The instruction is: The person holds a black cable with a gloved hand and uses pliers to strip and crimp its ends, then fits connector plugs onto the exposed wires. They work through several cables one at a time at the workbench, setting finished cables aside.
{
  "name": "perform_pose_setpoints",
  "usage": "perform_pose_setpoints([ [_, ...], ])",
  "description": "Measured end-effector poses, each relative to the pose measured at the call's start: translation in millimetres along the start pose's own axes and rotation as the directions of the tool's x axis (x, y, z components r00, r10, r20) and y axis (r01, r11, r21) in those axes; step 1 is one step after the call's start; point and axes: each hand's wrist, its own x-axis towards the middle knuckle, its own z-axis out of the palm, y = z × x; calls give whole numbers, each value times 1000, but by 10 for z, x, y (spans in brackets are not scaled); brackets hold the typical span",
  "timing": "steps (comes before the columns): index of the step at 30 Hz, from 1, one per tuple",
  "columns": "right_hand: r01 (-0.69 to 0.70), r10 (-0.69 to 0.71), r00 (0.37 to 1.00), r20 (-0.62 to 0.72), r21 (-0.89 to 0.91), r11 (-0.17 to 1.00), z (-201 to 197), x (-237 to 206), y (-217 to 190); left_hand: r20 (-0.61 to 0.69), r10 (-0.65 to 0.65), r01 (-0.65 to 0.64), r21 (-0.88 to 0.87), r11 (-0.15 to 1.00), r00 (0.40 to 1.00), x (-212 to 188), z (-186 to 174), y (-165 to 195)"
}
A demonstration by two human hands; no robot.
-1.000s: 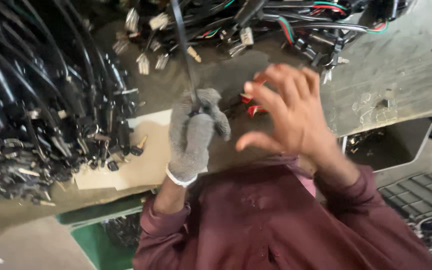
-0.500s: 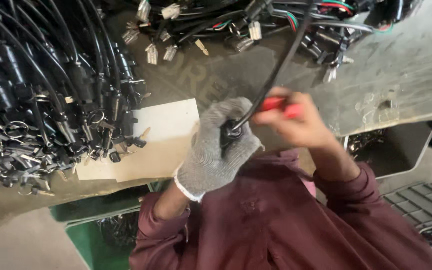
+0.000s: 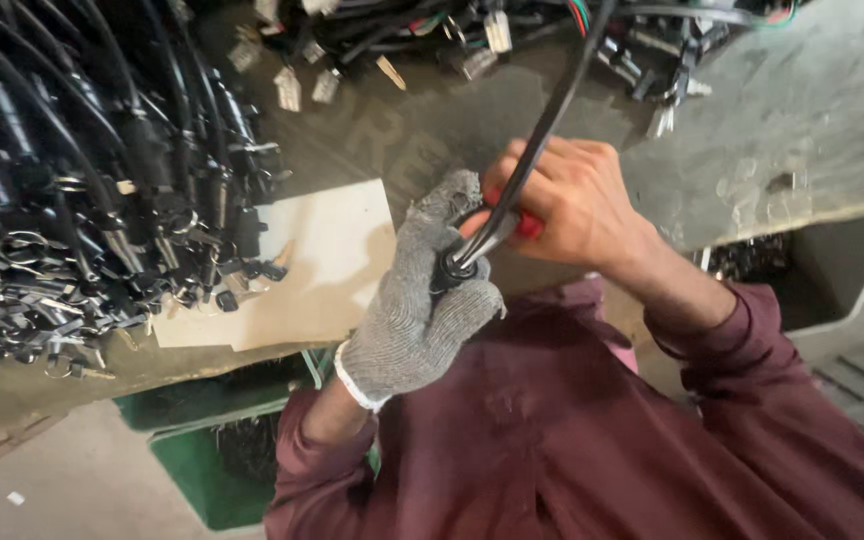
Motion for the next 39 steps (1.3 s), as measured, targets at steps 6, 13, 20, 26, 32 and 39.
perform_pose_setpoints([
  [6,-3,10,996,-92,71,997,77,-108,-50,-12,322,-311,232,922,947,14,63,58],
  [13,-87,82,994,-71,-70,994,95,-60,-37,18,-50,47,104,993,999,36,-21,192],
  [20,-46,43,999,19,175,983,7,-5,-10,-102,132,-82,393,916,986,35,34,-1],
  [26,-127,116,991,59,221,967,114,-32,-58,-206,285,-105,609,786,936,61,74,-219],
  [32,-155,154,988,20,80,985,104,12,-45,-174,358,-98,774,626,918,101,46,-235],
  [39,-281,284,958,51,-46,958,-55,78,-205,-81,470,-61,958,281,879,175,-5,-236],
])
